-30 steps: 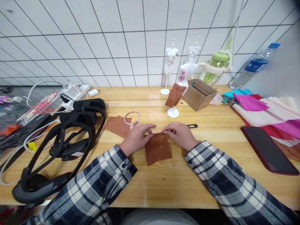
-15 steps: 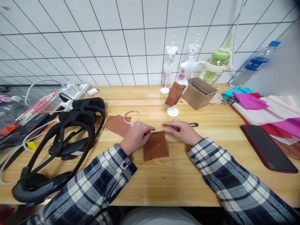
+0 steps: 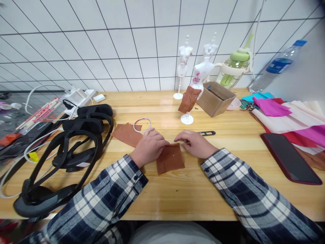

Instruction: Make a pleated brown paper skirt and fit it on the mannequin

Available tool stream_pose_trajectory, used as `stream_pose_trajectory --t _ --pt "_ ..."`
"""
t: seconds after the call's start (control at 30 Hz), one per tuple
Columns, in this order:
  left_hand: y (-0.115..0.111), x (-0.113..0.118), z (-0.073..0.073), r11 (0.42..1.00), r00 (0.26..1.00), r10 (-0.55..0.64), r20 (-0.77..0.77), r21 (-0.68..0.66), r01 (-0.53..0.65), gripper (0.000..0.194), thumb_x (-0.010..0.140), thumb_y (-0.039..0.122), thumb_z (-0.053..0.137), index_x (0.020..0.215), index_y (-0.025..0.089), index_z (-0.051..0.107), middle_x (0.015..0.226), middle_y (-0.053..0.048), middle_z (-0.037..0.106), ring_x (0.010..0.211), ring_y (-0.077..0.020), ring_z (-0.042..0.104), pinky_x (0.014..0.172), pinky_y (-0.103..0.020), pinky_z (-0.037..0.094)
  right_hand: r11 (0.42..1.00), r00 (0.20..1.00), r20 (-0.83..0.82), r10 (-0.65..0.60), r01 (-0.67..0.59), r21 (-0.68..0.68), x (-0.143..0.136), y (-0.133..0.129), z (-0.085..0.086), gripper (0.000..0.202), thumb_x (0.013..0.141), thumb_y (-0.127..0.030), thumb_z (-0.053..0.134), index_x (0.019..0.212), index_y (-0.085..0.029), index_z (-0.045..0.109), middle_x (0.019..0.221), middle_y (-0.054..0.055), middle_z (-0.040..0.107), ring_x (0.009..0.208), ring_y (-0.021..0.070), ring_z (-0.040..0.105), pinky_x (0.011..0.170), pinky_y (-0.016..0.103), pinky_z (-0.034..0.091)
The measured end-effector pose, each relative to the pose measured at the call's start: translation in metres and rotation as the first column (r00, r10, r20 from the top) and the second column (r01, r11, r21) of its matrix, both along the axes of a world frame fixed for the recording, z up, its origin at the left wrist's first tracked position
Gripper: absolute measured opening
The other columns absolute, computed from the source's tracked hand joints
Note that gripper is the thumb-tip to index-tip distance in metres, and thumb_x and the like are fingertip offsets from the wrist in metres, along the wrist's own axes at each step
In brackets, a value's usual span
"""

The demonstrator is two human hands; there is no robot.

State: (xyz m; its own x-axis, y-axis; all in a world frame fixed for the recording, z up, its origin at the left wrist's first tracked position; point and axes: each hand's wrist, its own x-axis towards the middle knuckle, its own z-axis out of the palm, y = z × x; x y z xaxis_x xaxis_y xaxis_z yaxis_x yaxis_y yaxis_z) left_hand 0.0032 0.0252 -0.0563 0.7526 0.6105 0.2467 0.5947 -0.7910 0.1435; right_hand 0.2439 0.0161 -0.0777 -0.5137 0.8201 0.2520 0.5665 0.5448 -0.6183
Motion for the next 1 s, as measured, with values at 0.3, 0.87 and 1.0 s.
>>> stream_pose_trajectory --t 0.3,0.87,1.0 --pt "-0.003 0.003 0.002 0.998 0.995 -0.024 -0.101 0.059 0.03 0.026 0.088 0.018 0.051 0.1 0.029 0.071 0.082 -0.001 0.065 0.089 -0.0206 0.055 0.107 -0.05 0.025 0.998 0.993 0.117 0.016 -0.022 0.056 0.002 -0.001 0.001 0.041 0.073 0.002 0.048 0.091 -0.024 0.074 0.095 0.002 0.067 0.088 0.0165 0.062 0.079 0.028 0.047" --pt "-0.002 -0.002 0.011 0.993 0.991 -0.099 -0.095 0.048 0.104 0.021 0.089 0.023 0.054 0.098 0.026 0.072 0.08 -0.005 0.064 0.087 -0.0213 0.053 0.095 -0.043 0.036 0.984 0.947 0.269 -0.177 0.17 0.05 -0.021 -0.011 0.008 0.005 0.081 -0.015 0.058 0.08 -0.019 0.061 0.084 0.005 0.06 0.083 0.019 0.055 0.077 0.031 0.04" --pt "0.001 -0.009 0.011 0.99 0.955 0.123 0.27 -0.104 -0.098 0.029 0.089 0.04 0.057 0.109 0.022 0.069 0.093 -0.006 0.068 0.091 -0.0216 0.058 0.088 -0.039 0.043 0.988 0.966 0.215 -0.146 0.154 -0.02 -0.018 -0.013 0.014 0.007 0.079 -0.014 0.058 0.08 -0.02 0.061 0.079 0.002 0.063 0.073 0.0152 0.056 0.068 0.028 0.039"
